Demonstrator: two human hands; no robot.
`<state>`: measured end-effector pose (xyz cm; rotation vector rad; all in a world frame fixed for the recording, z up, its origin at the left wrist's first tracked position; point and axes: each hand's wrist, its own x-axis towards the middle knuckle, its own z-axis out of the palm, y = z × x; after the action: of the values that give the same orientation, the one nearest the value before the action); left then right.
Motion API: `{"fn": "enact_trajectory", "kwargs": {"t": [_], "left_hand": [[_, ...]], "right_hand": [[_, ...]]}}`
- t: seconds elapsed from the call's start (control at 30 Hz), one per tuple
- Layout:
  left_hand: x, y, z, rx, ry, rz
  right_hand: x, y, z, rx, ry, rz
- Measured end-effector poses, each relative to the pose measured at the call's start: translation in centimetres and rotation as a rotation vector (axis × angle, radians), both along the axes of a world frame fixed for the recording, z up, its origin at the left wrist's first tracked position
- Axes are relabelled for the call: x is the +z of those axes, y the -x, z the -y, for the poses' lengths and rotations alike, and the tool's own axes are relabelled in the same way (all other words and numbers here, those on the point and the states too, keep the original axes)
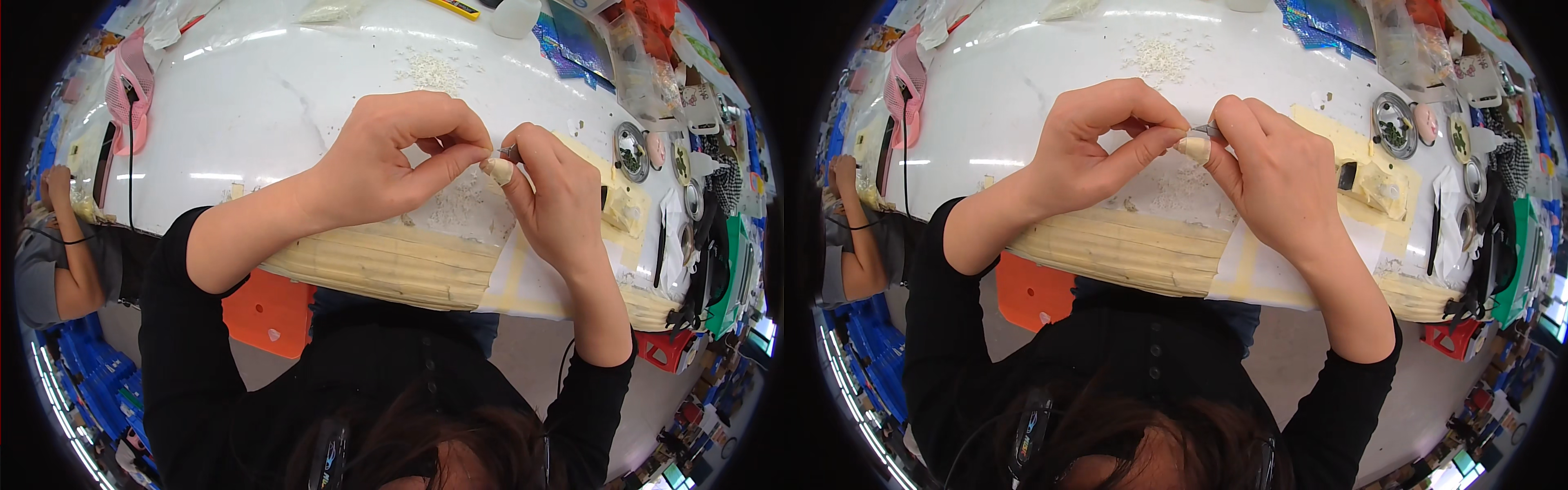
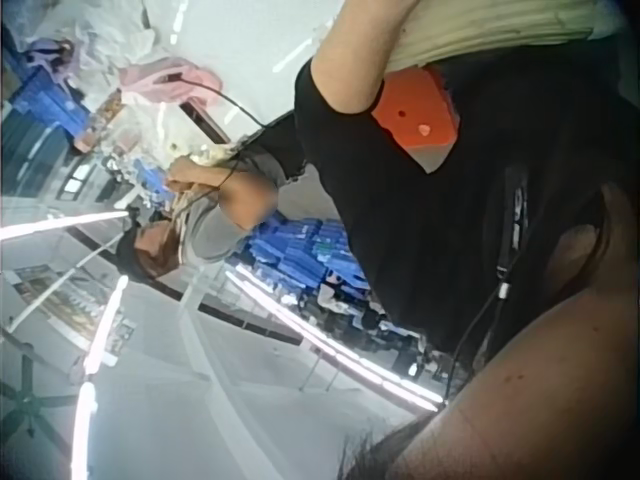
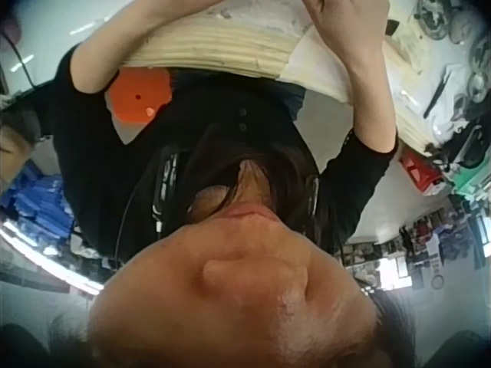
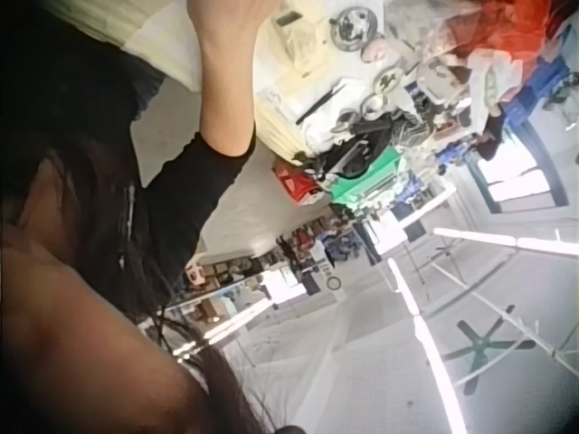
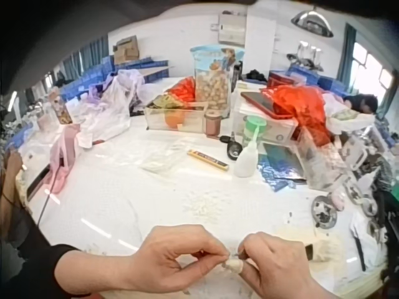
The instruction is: Assembling small plastic components at a factory workbench using a pick tool.
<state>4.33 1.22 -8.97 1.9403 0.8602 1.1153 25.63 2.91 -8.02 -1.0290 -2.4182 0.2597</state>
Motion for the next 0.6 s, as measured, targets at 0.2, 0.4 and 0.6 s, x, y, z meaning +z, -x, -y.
{"fn": "enact_trajectory", "kwargs": {"t": [0.2,0.4,0.6], "left_hand": [[0.11,-0.05,-0.18,0.042,-0.189,-0.096],[0.29,-0.15,-0.09,0.063,-0.261,-0.125],[0.23,-0.07,-0.13,0.067,-0.299,-0.169]], "right_hand": [[0.04,0.02,0.06,-0.005,0.028,0.036],[0.05,0.03,0.13,0.004,0.019,0.041],[0.14,0.00,0.12,0.014,0.039,0.058]]}}
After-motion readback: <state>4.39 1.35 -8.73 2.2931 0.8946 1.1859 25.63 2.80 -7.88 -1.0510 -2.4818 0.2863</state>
